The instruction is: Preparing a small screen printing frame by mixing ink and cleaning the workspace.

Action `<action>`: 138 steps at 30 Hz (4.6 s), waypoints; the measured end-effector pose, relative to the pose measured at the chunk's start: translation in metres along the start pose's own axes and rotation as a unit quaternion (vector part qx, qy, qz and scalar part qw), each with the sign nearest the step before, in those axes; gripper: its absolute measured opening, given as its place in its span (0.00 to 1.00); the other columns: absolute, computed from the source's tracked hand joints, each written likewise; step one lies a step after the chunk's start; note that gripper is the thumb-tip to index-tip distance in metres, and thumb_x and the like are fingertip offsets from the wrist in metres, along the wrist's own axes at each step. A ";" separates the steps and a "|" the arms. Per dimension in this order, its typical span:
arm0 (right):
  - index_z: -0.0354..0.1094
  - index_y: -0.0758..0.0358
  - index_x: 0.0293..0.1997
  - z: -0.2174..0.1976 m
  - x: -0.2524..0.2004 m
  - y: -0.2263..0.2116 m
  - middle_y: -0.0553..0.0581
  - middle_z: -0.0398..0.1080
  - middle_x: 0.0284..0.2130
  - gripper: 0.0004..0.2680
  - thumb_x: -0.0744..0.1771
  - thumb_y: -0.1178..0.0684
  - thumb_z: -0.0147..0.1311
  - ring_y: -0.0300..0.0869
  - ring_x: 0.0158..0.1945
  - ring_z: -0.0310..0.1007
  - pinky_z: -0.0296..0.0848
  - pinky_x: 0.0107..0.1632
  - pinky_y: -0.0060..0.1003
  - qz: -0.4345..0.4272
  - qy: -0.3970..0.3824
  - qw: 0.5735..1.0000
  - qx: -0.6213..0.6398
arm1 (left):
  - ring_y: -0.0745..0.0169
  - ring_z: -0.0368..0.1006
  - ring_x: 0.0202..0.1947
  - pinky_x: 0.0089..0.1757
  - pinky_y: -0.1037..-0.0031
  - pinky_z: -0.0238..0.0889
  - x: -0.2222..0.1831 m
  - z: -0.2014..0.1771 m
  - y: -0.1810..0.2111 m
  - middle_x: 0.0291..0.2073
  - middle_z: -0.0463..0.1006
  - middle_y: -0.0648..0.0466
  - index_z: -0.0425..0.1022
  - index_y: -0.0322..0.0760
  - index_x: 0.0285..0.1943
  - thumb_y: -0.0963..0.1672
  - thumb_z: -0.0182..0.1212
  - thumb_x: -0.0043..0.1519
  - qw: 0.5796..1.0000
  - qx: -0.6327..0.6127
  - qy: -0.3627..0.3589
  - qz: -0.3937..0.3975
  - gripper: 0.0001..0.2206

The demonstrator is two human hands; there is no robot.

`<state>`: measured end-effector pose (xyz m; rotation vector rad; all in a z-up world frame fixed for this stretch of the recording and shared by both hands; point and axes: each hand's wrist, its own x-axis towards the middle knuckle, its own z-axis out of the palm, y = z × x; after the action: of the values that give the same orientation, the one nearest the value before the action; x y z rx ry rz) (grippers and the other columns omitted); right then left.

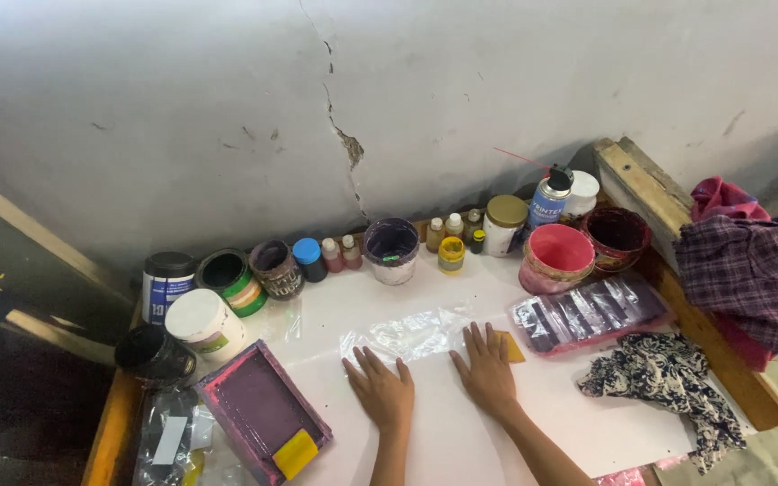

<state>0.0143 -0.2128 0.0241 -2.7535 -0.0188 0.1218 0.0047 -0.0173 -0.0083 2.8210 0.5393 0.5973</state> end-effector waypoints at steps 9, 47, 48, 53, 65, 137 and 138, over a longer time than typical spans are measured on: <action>0.37 0.56 0.78 -0.003 -0.004 -0.001 0.52 0.37 0.77 0.28 0.71 0.32 0.27 0.51 0.80 0.24 0.22 0.77 0.53 -0.012 0.010 1.000 -0.005 | 0.25 0.45 0.77 0.68 0.51 0.46 -0.001 -0.006 0.000 0.73 0.61 0.37 0.63 0.31 0.73 0.53 0.49 0.65 0.999 0.022 0.043 0.012 0.31; 0.66 0.58 0.66 0.082 -0.071 -0.171 0.58 0.70 0.54 0.16 0.71 0.47 0.44 0.49 0.54 0.65 0.68 0.54 0.47 -0.354 -0.050 0.896 0.262 | 0.47 0.73 0.55 0.49 0.58 0.70 -0.086 -0.076 -0.215 0.57 0.80 0.46 0.75 0.35 0.66 0.45 0.54 0.68 0.948 -0.178 0.173 -0.200 0.18; 0.66 0.59 0.66 0.081 -0.072 -0.167 0.59 0.70 0.51 0.17 0.71 0.46 0.42 0.49 0.51 0.67 0.69 0.51 0.46 -0.361 -0.038 0.887 0.287 | 0.48 0.74 0.57 0.50 0.59 0.70 -0.088 -0.076 -0.213 0.58 0.80 0.47 0.75 0.37 0.66 0.46 0.54 0.68 0.948 -0.182 0.159 -0.205 0.18; 0.71 0.55 0.63 0.074 -0.087 -0.128 0.55 0.71 0.51 0.19 0.70 0.39 0.44 0.46 0.55 0.70 0.75 0.50 0.41 -0.211 -0.018 0.911 0.355 | 0.43 0.76 0.53 0.50 0.60 0.71 -0.087 -0.073 -0.171 0.54 0.79 0.43 0.76 0.32 0.62 0.45 0.55 0.68 0.941 -0.238 0.233 -0.057 0.17; 0.72 0.51 0.62 0.040 -0.060 0.046 0.53 0.72 0.52 0.15 0.70 0.46 0.46 0.44 0.54 0.74 0.78 0.51 0.38 0.030 0.193 0.937 0.290 | 0.47 0.74 0.56 0.54 0.60 0.71 -0.067 -0.012 0.009 0.56 0.77 0.45 0.71 0.33 0.66 0.47 0.51 0.69 0.910 -0.408 -0.025 0.065 0.19; 0.76 0.56 0.55 -0.098 0.067 0.015 0.58 0.80 0.45 0.13 0.70 0.46 0.48 0.50 0.42 0.79 0.76 0.42 0.42 0.020 -0.090 0.994 0.060 | 0.49 0.47 0.76 0.67 0.53 0.44 -0.038 0.000 0.080 0.77 0.53 0.44 0.46 0.30 0.79 0.65 0.63 0.59 0.957 -0.153 -0.099 0.225 0.52; 0.76 0.56 0.56 -0.103 0.062 0.009 0.59 0.79 0.45 0.13 0.70 0.46 0.46 0.49 0.41 0.81 0.79 0.41 0.41 0.053 -0.096 0.993 0.053 | 0.49 0.48 0.76 0.66 0.53 0.46 -0.038 0.001 0.079 0.76 0.54 0.44 0.47 0.29 0.79 0.66 0.63 0.58 0.958 -0.156 -0.084 0.227 0.52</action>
<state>0.0855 -0.2577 0.1104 -2.6271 0.0802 0.4047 -0.0030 -0.1049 -0.0013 2.6521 -0.2286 0.4582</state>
